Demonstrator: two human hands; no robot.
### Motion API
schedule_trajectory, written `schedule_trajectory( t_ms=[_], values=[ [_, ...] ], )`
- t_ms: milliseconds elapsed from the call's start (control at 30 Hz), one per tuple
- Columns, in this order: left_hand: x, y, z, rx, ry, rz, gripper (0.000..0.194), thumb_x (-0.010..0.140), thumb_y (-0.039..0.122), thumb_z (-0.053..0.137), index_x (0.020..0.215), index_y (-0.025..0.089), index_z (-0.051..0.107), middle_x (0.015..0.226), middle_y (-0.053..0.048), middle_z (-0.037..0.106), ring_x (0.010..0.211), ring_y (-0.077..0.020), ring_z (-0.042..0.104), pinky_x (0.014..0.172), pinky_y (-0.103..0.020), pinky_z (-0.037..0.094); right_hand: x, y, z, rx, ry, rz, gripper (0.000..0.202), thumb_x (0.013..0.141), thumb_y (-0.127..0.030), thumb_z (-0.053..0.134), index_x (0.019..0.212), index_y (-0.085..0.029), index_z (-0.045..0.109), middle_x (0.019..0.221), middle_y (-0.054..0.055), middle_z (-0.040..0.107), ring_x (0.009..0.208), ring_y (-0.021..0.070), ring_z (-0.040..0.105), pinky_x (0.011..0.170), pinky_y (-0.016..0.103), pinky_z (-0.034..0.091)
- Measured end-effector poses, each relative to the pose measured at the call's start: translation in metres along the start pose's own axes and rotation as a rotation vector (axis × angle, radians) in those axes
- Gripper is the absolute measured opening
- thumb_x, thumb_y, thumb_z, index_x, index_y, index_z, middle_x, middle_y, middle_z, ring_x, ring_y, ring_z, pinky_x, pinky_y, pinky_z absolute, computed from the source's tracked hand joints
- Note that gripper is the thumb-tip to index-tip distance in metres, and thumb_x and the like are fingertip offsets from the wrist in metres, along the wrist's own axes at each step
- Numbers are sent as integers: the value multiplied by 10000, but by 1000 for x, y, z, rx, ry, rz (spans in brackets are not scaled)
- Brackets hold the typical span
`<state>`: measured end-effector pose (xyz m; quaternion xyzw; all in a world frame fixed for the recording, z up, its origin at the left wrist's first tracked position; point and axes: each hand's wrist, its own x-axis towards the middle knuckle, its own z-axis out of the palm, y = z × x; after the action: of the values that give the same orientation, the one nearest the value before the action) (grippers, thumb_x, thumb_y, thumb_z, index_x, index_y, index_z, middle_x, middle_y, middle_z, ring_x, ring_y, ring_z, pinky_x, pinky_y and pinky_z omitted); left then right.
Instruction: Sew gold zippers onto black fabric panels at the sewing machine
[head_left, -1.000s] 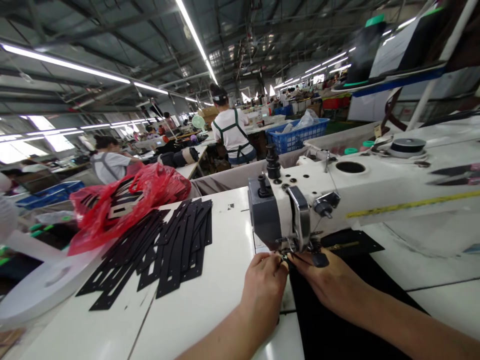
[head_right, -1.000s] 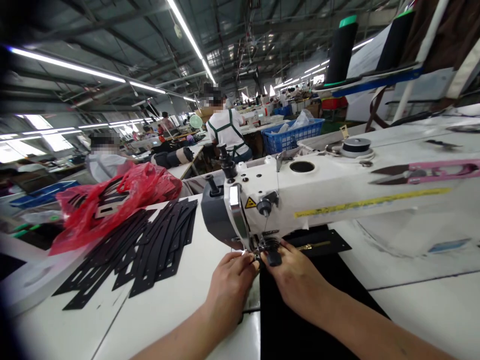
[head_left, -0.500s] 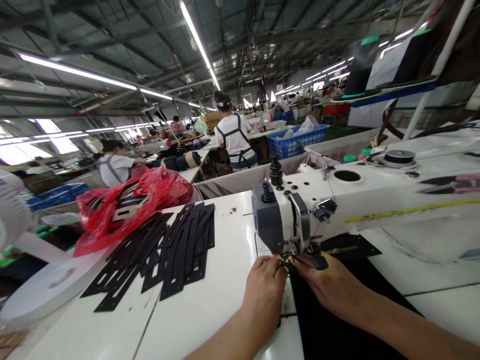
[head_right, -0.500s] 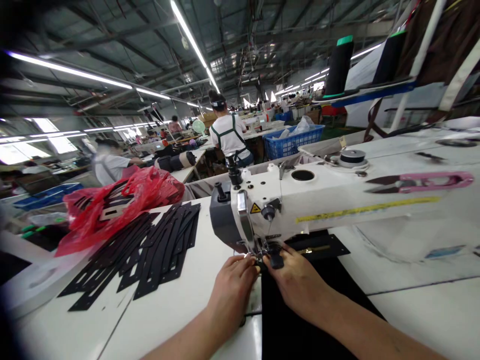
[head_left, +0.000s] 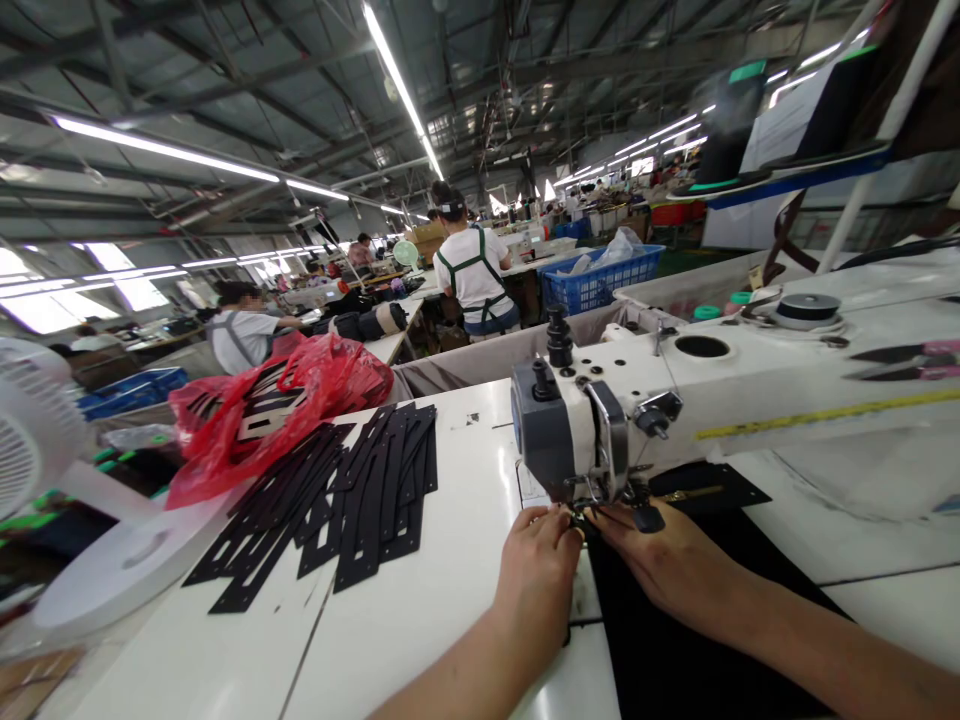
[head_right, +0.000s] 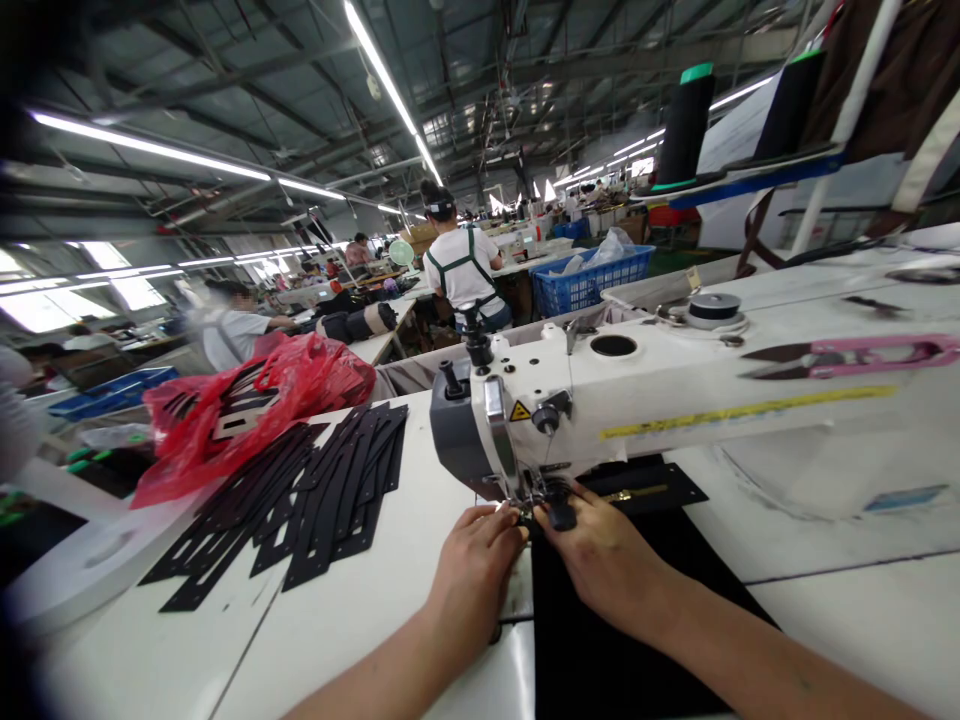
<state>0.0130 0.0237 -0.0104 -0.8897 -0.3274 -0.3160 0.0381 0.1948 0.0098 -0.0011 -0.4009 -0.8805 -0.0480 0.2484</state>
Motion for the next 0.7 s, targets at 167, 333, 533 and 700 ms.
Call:
schedule_trajectory(
  t_ms=[167,333,533,700],
  values=[
    [0,-1,1,-1,6,18,136,840,99,476,809,142,601,862,-83,655,804,-205,614,772,-383,507,0,-3,-3,34,-5,17,406,825,-40,380,1164,-159,568,980,104,672,995,202,596,917,371,448],
    [0,-4,4,14,6,45,148,846,92,466,815,140,603,837,-84,659,772,-202,620,743,-375,514,1,-3,-3,82,6,52,381,829,-57,385,1131,-169,588,1018,103,665,952,213,603,892,378,447],
    [0,-5,4,47,26,50,97,834,95,512,805,133,597,856,-82,662,778,-210,629,741,-380,518,2,-3,-3,166,28,72,349,822,-60,383,1055,-186,610,1006,96,664,985,215,595,901,372,439],
    [1,-4,6,63,49,56,120,842,82,498,784,129,592,852,-81,666,762,-209,636,735,-376,523,-3,-1,-8,253,189,257,219,882,-162,356,839,-183,570,826,80,651,804,197,621,731,313,490]
  ],
)
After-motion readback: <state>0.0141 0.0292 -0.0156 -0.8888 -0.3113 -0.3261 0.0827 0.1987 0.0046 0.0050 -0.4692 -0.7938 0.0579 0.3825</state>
